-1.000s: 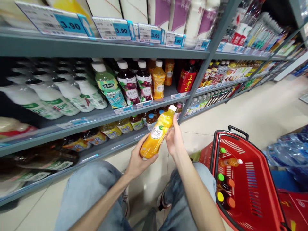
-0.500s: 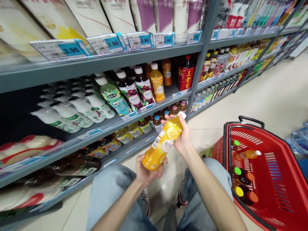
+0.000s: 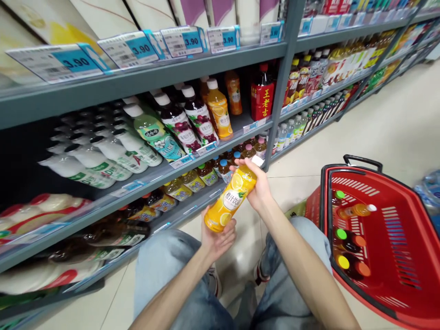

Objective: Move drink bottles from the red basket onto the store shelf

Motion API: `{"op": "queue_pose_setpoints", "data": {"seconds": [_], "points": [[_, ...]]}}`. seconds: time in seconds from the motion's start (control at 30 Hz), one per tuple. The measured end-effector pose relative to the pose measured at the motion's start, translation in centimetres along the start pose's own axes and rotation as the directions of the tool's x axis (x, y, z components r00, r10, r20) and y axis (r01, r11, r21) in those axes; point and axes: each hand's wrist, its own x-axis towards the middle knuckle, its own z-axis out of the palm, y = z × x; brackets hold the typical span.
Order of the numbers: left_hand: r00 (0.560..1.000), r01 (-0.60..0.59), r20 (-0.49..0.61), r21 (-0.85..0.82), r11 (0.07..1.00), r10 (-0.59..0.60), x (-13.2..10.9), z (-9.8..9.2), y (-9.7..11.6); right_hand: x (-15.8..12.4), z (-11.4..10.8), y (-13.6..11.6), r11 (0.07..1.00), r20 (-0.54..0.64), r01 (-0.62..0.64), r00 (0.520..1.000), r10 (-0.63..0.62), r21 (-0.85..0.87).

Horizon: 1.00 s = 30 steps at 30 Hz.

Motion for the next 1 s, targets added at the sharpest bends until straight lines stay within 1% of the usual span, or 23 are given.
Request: {"op": "queue_pose_setpoints", "data": {"seconds": [0.13, 0.2, 0.27, 0.37, 0.43, 0.47, 0.5, 0.53, 0.57, 0.63, 0.7, 0.73, 0.77, 0.8, 0.83, 0.87, 0.9, 1.0], "points": [[0.999, 0.002, -0.041, 0.012, 1.000, -0.001, -0.1, 0.5, 0.4, 0.1, 0.0, -0.3, 1.000, 0.006, 0.002, 1.000, -0.002, 0.031], [0.998, 0.006, -0.062, 0.048, 0.999, -0.003, -0.1, 0.6, 0.7, 0.2, -0.3, -0.4, 0.999, 0.004, 0.011, 1.000, -0.011, 0.031], [0.999, -0.003, -0.050, 0.105, 0.994, 0.008, 0.0, 0.5, 0.9, 0.4, -0.5, -0.4, 1.000, -0.011, 0.008, 1.000, -0.008, 0.023], [0.995, -0.101, 0.007, 0.256, 0.961, 0.103, 0.1, 0.4, 0.9, 0.8, -0.6, -0.3, 1.000, -0.047, -0.008, 0.999, 0.009, 0.019], [0.980, -0.198, 0.055, 0.414, 0.889, 0.192, 0.1, 0.3, 0.8, 0.9, -0.5, -0.2, 1.000, -0.063, -0.008, 0.998, 0.009, 0.023], [0.970, -0.238, 0.074, 0.506, 0.829, 0.233, 0.0, 0.3, 0.7, 0.9, -0.3, -0.1, 1.000, -0.069, -0.003, 0.998, 0.005, 0.022], [0.957, -0.274, 0.089, 0.601, 0.751, 0.278, 0.0, 0.4, 0.6, 0.9, -0.2, -0.1, 1.000, -0.072, 0.002, 0.997, 0.000, 0.020], [0.938, -0.309, 0.108, 0.693, 0.652, 0.330, 0.0, 0.4, 0.5, 0.9, 0.0, -0.1, 1.000, -0.073, 0.008, 0.997, -0.007, 0.015], [0.911, -0.342, 0.133, 0.773, 0.534, 0.390, -0.1, 0.4, 0.5, 0.9, 0.1, -0.1, 1.000, -0.075, 0.018, 0.997, -0.017, 0.008], [0.839, -0.381, 0.212, 0.887, 0.262, 0.502, -0.1, 0.3, 0.4, 0.8, 0.2, -0.1, 0.999, -0.069, 0.035, 0.997, -0.036, -0.009], [0.763, -0.370, 0.314, 0.929, -0.017, 0.565, -0.1, 0.1, 0.4, 0.8, 0.2, 0.0, 0.998, -0.062, 0.048, 0.997, -0.050, -0.029], [0.734, -0.342, 0.355, 0.930, -0.137, 0.579, -0.1, 0.0, 0.5, 0.8, 0.1, 0.0, 0.998, -0.059, 0.051, 0.997, -0.053, -0.037], [0.711, -0.307, 0.387, 0.922, -0.236, 0.587, -0.1, -0.2, 0.5, 0.8, -0.1, 0.0, 0.998, -0.057, 0.049, 0.997, -0.052, -0.046], [0.695, -0.270, 0.408, 0.911, -0.312, 0.592, -0.1, -0.4, 0.6, 0.8, -0.2, 0.1, 0.998, -0.055, 0.043, 0.997, -0.046, -0.056], [0.686, -0.233, 0.414, 0.904, -0.358, 0.599, -0.1, -0.6, 0.7, 0.9, -0.4, 0.1, 0.997, -0.055, 0.033, 0.998, -0.037, -0.069], [0.686, -0.197, 0.403, 0.904, -0.378, 0.606, 0.0, -0.8, 0.8, 0.9, -0.5, 0.2, 0.996, -0.054, 0.021, 0.998, -0.026, -0.087], [0.695, -0.164, 0.380, 0.910, -0.380, 0.610, 0.0, -1.0, 0.8, 0.9, -0.6, 0.3, 0.994, -0.054, 0.011, 0.998, -0.017, -0.111], [0.762, -0.116, 0.295, 0.938, -0.327, 0.576, 0.6, -1.5, 0.8, 0.5, -0.6, 1.1, 0.971, -0.041, 0.024, 0.999, -0.034, -0.236]]}}
